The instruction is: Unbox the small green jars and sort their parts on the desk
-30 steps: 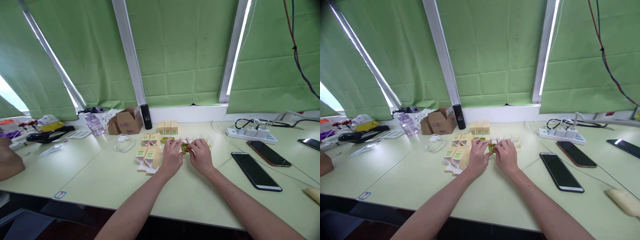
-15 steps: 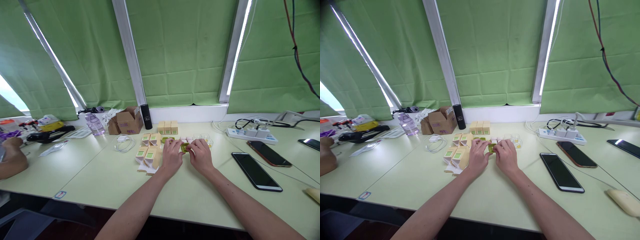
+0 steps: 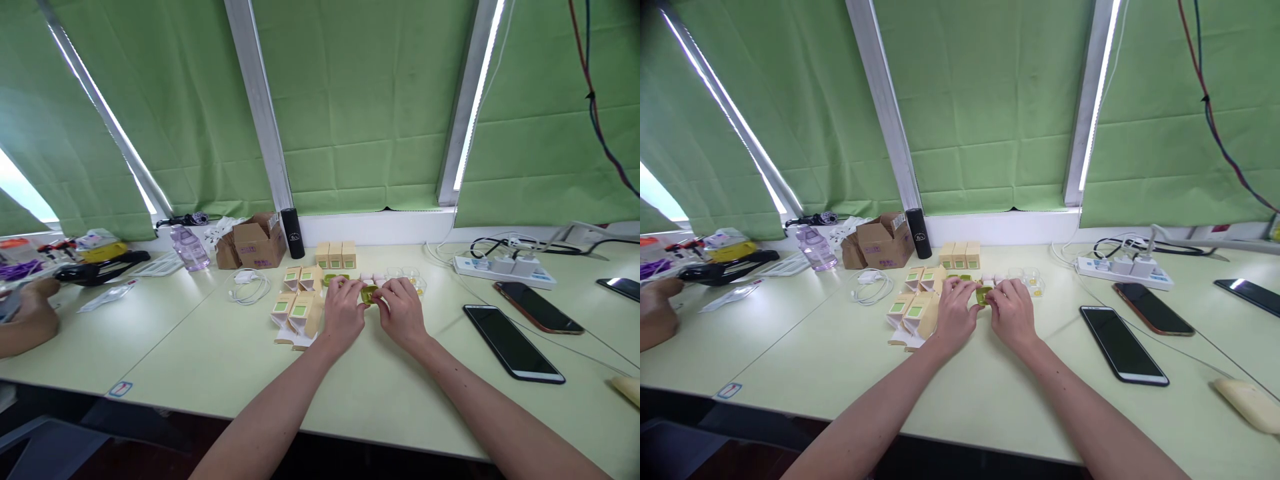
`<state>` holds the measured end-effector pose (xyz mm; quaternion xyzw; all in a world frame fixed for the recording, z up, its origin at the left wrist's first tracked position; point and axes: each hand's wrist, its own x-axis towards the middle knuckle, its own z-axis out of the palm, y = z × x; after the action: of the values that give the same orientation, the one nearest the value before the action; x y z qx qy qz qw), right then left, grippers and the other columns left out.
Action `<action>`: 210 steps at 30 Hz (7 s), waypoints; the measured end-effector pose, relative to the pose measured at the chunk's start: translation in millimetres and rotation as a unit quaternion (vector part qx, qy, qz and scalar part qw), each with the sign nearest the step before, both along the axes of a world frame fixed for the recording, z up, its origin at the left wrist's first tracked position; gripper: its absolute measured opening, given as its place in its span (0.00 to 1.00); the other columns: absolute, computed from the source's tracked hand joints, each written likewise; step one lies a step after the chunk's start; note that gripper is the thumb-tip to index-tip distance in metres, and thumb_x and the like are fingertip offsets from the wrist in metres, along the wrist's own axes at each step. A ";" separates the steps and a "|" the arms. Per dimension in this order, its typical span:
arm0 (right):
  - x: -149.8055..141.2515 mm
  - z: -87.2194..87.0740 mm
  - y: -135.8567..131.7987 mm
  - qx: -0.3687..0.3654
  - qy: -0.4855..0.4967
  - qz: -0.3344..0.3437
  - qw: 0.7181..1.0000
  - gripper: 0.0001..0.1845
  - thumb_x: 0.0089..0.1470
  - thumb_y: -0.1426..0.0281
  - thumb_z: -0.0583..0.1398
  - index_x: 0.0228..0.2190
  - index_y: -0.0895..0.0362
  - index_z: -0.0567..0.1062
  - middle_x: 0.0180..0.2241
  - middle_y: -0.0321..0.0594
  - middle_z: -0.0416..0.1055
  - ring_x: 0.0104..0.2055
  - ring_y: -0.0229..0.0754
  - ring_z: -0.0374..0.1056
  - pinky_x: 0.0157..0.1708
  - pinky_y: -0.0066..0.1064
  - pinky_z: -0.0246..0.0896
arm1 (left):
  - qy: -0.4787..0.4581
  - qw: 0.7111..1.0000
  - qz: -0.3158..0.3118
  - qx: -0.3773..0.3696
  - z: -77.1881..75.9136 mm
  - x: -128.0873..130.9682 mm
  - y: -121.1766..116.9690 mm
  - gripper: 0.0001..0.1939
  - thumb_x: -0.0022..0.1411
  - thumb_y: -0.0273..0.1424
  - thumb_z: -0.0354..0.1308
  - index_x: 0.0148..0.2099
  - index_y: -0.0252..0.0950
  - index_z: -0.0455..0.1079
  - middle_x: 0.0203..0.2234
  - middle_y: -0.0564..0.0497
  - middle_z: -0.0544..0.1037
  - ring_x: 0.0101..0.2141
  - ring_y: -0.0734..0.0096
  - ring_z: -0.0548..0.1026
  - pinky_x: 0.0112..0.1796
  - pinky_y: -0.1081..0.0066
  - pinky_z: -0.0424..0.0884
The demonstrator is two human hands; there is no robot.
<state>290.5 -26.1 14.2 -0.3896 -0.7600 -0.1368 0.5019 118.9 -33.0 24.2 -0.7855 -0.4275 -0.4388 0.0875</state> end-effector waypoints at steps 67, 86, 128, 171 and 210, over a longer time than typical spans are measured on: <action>-61.0 -20.9 77.4 -0.199 -0.072 -0.134 0.968 0.09 0.57 0.74 0.62 0.30 0.54 0.84 0.45 0.48 0.72 0.55 0.54 0.55 0.58 0.45 0.44 | -0.373 0.910 0.107 -0.148 7.4 -13.6 20.6 0.22 0.62 0.35 0.66 0.57 0.36 0.76 0.48 0.39 0.73 0.44 0.62 0.75 0.47 0.62 0.76; -16.5 -3.4 22.5 -0.181 0.062 -0.028 0.981 0.08 0.60 0.75 0.59 0.32 0.54 0.77 0.38 0.42 0.74 0.44 0.48 0.65 0.41 0.37 0.58 | -0.538 0.789 -0.090 -0.282 10.1 -6.8 21.3 0.21 0.61 0.47 0.65 0.46 0.37 0.68 0.40 0.41 0.83 0.42 0.61 0.80 0.34 0.70 0.72; -11.5 -17.4 -4.9 -0.293 -0.038 0.034 0.955 0.08 0.60 0.77 0.58 0.34 0.52 0.75 0.40 0.35 0.73 0.34 0.37 0.69 0.29 0.28 0.53 | 0.163 0.956 0.195 -0.149 29.3 -74.0 50.7 0.15 0.60 0.30 0.61 0.20 0.39 0.75 0.28 0.35 0.77 0.49 0.41 0.68 0.52 0.47 0.56; -12.1 -14.5 -6.1 -0.326 -0.037 0.044 0.944 0.07 0.61 0.76 0.57 0.34 0.53 0.74 0.41 0.35 0.73 0.34 0.36 0.67 0.31 0.30 0.52 | 0.236 0.887 0.245 -0.312 46.0 -100.9 34.2 0.30 0.57 0.45 0.63 0.61 0.47 0.73 0.70 0.43 0.60 0.72 0.42 0.44 0.67 0.42 0.42; -11.9 -12.1 -7.9 -0.335 -0.043 0.046 0.940 0.08 0.61 0.76 0.57 0.35 0.54 0.75 0.41 0.37 0.73 0.35 0.37 0.68 0.32 0.29 0.54 | 0.159 0.921 0.218 -0.280 57.7 -97.9 29.5 0.26 0.62 0.41 0.60 0.62 0.48 0.67 0.65 0.50 0.69 0.70 0.46 0.51 0.66 0.49 0.50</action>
<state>278.6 -34.1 2.1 -0.4939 -0.7998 0.1322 0.3145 21.0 -3.5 81.9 -0.7244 -0.6744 -0.1408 0.0241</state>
